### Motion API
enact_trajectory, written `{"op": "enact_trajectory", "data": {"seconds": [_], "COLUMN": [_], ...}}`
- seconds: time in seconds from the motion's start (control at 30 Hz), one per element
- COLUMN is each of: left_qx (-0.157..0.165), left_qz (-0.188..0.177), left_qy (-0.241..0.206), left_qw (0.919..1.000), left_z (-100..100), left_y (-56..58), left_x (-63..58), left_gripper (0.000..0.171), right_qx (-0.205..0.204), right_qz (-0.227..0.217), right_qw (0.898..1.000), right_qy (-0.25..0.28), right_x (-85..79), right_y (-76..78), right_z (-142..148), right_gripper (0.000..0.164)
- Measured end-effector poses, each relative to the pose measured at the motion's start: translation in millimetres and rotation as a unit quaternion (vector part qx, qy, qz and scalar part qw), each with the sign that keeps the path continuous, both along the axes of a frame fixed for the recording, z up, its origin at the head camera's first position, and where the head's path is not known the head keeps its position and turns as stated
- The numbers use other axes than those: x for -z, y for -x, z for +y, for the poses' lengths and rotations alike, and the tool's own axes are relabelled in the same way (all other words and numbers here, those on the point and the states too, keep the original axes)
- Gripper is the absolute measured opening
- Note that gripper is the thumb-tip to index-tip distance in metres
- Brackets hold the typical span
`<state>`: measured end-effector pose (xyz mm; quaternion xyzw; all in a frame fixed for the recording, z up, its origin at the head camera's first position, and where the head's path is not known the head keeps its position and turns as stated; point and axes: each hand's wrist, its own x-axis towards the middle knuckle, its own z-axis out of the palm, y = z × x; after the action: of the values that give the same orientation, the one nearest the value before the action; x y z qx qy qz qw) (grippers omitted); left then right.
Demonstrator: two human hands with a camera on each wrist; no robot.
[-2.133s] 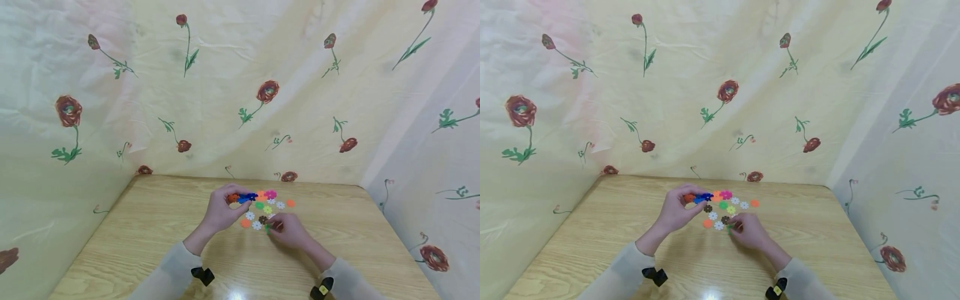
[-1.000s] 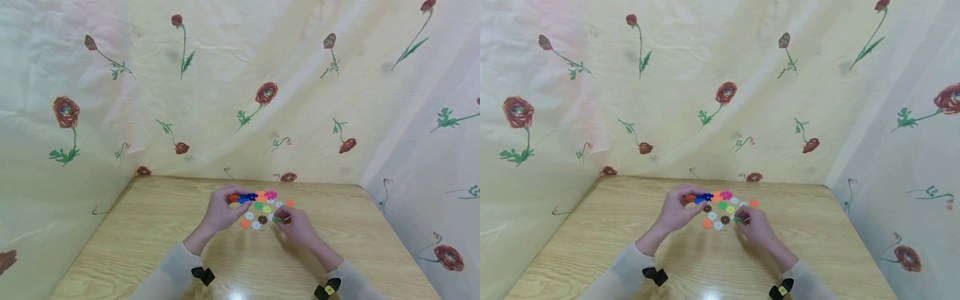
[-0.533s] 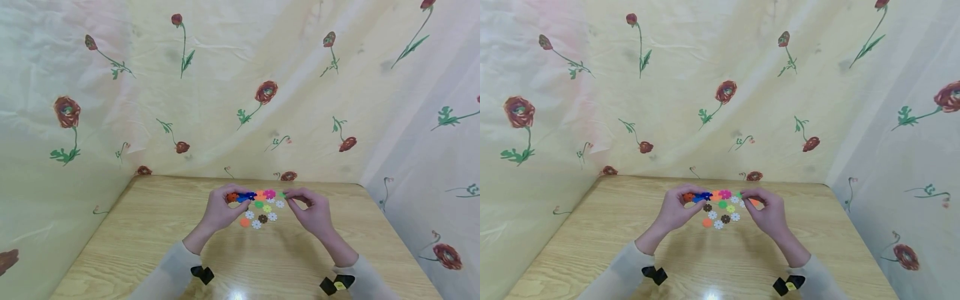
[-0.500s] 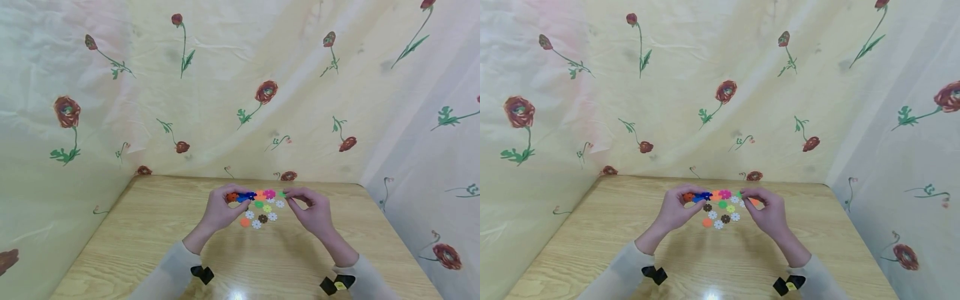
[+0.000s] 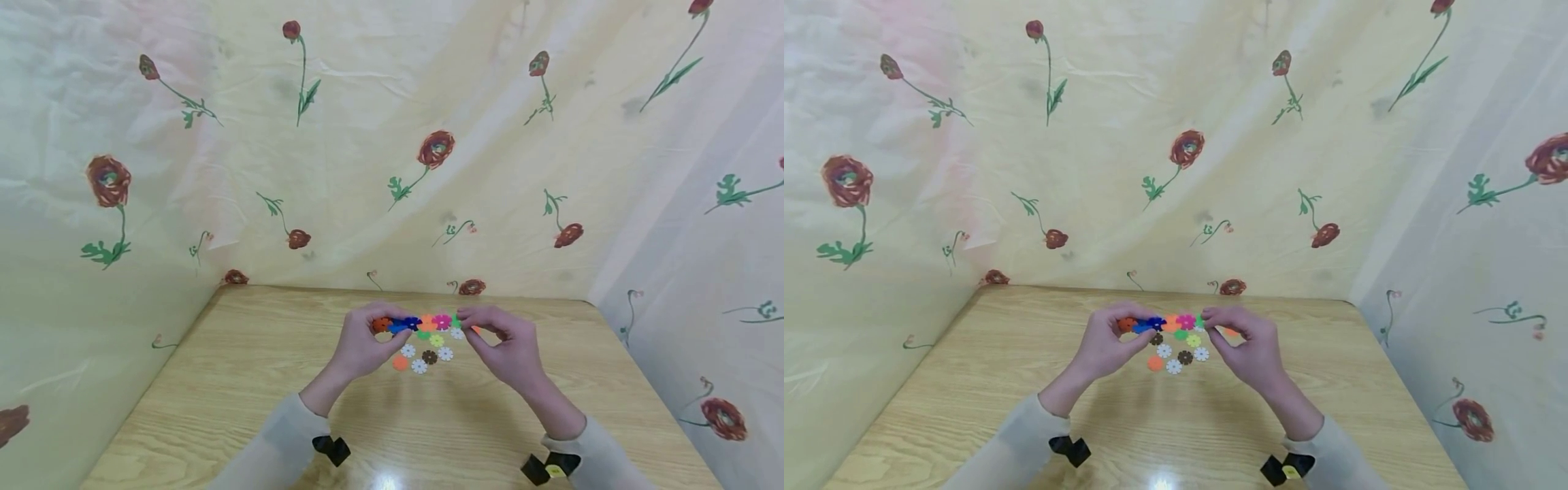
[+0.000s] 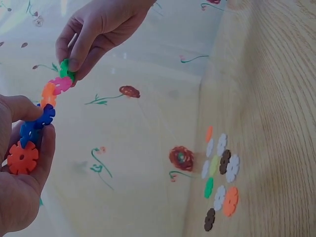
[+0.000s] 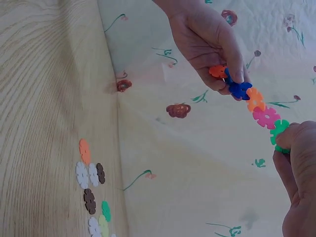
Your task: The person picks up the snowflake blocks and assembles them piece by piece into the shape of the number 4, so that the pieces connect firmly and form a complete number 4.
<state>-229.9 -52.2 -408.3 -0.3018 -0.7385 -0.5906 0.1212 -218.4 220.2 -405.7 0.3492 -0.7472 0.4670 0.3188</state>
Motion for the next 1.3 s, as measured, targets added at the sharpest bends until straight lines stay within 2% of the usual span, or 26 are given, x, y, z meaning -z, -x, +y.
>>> {"op": "enact_trajectory", "data": {"seconds": [0.13,0.3,0.43,0.6,0.77,0.9,1.03,1.3], "left_qx": [0.008,0.007,0.007,0.023,0.037,0.049,0.047,0.043], "left_qz": [0.004,0.013,0.007,-0.013,-0.013,0.003,0.017,0.03], "left_qy": [-0.004,0.005,0.005,-0.005,-0.008,-0.013,-0.011,-0.003], "left_qw": [1.0,0.9999,0.9999,0.9996,0.9992,0.9987,0.9987,0.9986], "left_z": [1,3,4,4,3,3,2,3], "left_y": [0.2,0.2,-0.8,-2.0,-1.9,-0.8,-0.3,0.7], "left_x": [1.2,2.5,1.4,-0.2,-1.2,-1.3,-1.8,-2.6], "left_gripper": [0.017,0.016,0.014,0.013,0.012,0.012,0.012,0.011], "right_qx": [-0.011,-0.02,-0.024,-0.042,-0.068,-0.085,-0.083,-0.085], "right_qz": [0.023,0.054,0.071,0.077,0.071,0.076,0.096,0.107], "right_qw": [1.0,0.998,0.997,0.996,0.995,0.993,0.992,0.99], "right_qy": [-0.004,-0.008,-0.013,-0.015,-0.013,-0.012,-0.018,-0.031], "right_x": [0.9,-0.5,-1.7,-3.0,-5.4,-7.8,-9.4,-11.3], "right_y": [1.3,1.4,1.2,1.4,1.0,1.1,2.8,3.9], "right_z": [1,0,-1,1,2,2,2,5], "right_gripper": [0.036,0.042,0.046,0.048,0.042,0.025,0.01,0.014]}}
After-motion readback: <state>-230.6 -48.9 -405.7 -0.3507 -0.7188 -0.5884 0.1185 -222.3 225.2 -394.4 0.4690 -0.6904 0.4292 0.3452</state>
